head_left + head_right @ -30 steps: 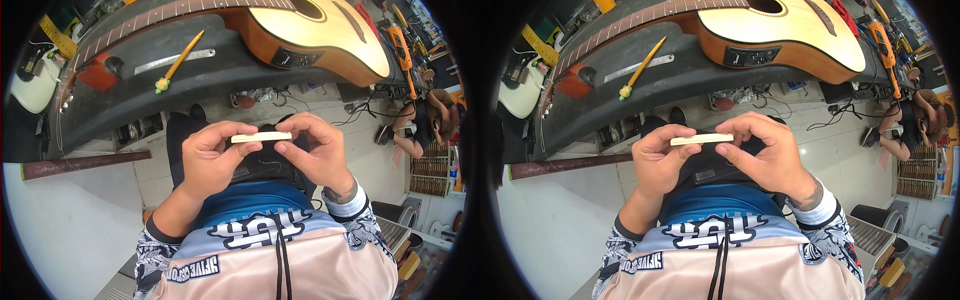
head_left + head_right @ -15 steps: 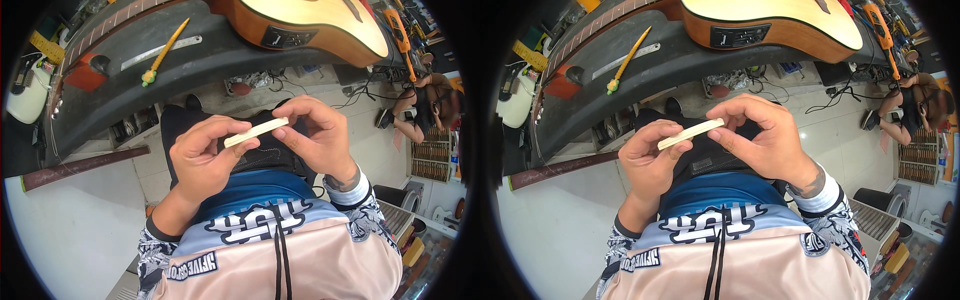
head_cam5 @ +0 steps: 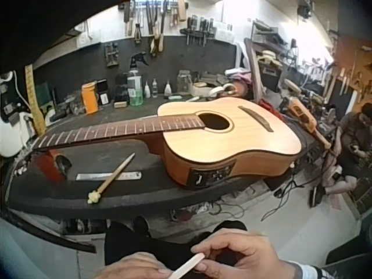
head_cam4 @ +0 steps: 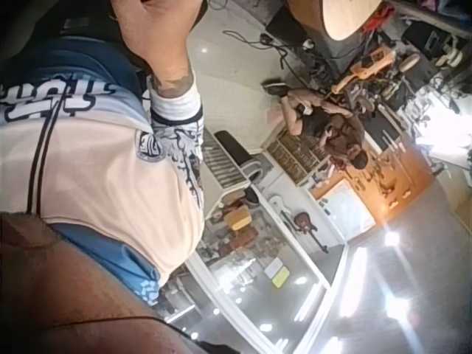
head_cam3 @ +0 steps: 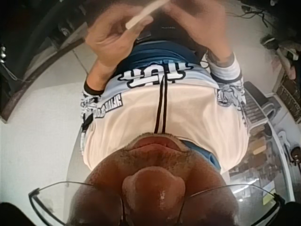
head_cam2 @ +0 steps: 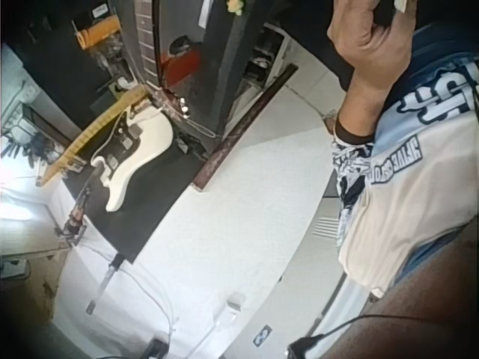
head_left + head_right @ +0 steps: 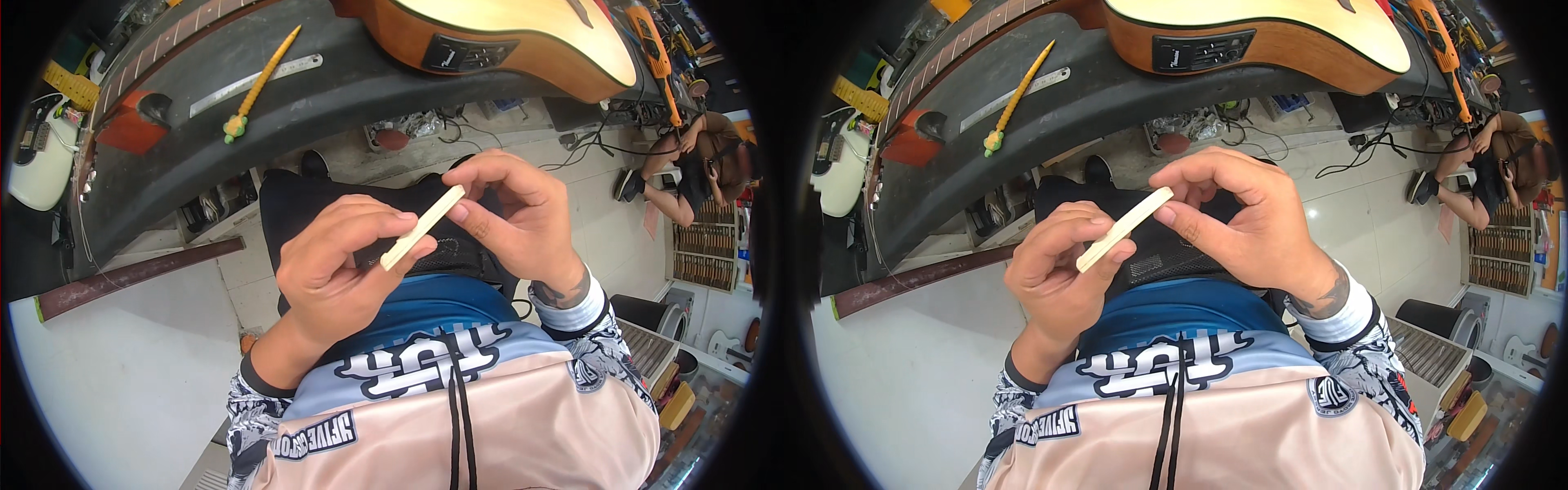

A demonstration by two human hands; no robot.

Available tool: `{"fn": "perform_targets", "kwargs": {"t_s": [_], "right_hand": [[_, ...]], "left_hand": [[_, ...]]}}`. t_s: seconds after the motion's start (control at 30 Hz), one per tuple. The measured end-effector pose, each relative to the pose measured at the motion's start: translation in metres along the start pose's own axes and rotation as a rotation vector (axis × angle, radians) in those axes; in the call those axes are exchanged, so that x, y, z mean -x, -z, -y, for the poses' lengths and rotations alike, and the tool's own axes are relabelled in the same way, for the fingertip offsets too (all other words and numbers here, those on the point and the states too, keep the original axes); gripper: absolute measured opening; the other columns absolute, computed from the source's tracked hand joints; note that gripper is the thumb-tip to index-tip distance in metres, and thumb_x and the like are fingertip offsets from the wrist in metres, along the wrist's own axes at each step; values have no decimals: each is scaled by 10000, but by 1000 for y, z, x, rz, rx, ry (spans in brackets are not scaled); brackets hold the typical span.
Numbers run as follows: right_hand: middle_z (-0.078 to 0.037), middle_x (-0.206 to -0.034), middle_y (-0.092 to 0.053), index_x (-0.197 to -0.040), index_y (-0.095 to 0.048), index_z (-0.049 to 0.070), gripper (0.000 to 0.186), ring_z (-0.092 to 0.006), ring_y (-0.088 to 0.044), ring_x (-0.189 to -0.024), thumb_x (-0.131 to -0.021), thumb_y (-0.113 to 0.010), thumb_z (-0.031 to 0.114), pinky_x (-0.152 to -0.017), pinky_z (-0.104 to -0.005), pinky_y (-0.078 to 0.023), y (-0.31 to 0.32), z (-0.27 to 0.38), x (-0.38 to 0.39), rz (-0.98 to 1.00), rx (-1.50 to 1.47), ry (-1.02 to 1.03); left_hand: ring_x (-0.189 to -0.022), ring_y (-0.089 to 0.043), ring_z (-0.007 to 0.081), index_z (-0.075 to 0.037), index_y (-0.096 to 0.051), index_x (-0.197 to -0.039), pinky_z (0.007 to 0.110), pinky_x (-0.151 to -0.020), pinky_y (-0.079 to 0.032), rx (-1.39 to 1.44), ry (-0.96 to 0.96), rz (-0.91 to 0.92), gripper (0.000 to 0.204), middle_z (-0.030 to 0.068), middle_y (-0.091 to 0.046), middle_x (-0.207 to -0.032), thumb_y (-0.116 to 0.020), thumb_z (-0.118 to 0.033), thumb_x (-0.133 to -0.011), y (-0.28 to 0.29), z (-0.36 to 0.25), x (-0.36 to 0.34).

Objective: Measuring and inspecting a guitar saddle part during a repair process.

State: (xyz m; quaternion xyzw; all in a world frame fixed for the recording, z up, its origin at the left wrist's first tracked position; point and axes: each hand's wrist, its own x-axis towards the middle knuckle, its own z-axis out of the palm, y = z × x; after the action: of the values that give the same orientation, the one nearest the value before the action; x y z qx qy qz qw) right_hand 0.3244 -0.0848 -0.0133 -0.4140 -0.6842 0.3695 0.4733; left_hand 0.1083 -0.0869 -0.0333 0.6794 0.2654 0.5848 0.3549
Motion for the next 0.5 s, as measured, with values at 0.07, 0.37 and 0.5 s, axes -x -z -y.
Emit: {"fn": "perform_targets", "kwargs": {"t_s": [0.07,0.37,0.5], "right_hand": [[-33,-897,-708,-1075,-734,28,226,-105,-621,-782,-864,-802,70,-712,-257,-492,-1,-2,0,1,-2,7],[-31,-887,-706,-1081,-739,34,224,-108,-616,-776,-869,-797,75,-710,-259,-494,-4,-5,-2,17,-23,-21],[-29,-889,-700,-1087,-738,32,223,-105,-609,-776,-877,-791,84,-714,-256,-497,-4,-7,-1,28,-14,-29]], "left_hand": [[-825,-685,236,41,-699,-1043,325,-699,-533,-6,-5,32,320,142,-719,-934,-850,66,-763,2,-1,1],[-856,-667,245,21,-661,-1106,351,-731,-530,-12,-62,66,374,118,-700,-967,-830,93,-780,-1,0,-2],[-879,-673,249,19,-662,-1113,348,-746,-548,-39,-53,88,387,120,-702,-984,-835,92,-775,-1,-6,-6]]}}
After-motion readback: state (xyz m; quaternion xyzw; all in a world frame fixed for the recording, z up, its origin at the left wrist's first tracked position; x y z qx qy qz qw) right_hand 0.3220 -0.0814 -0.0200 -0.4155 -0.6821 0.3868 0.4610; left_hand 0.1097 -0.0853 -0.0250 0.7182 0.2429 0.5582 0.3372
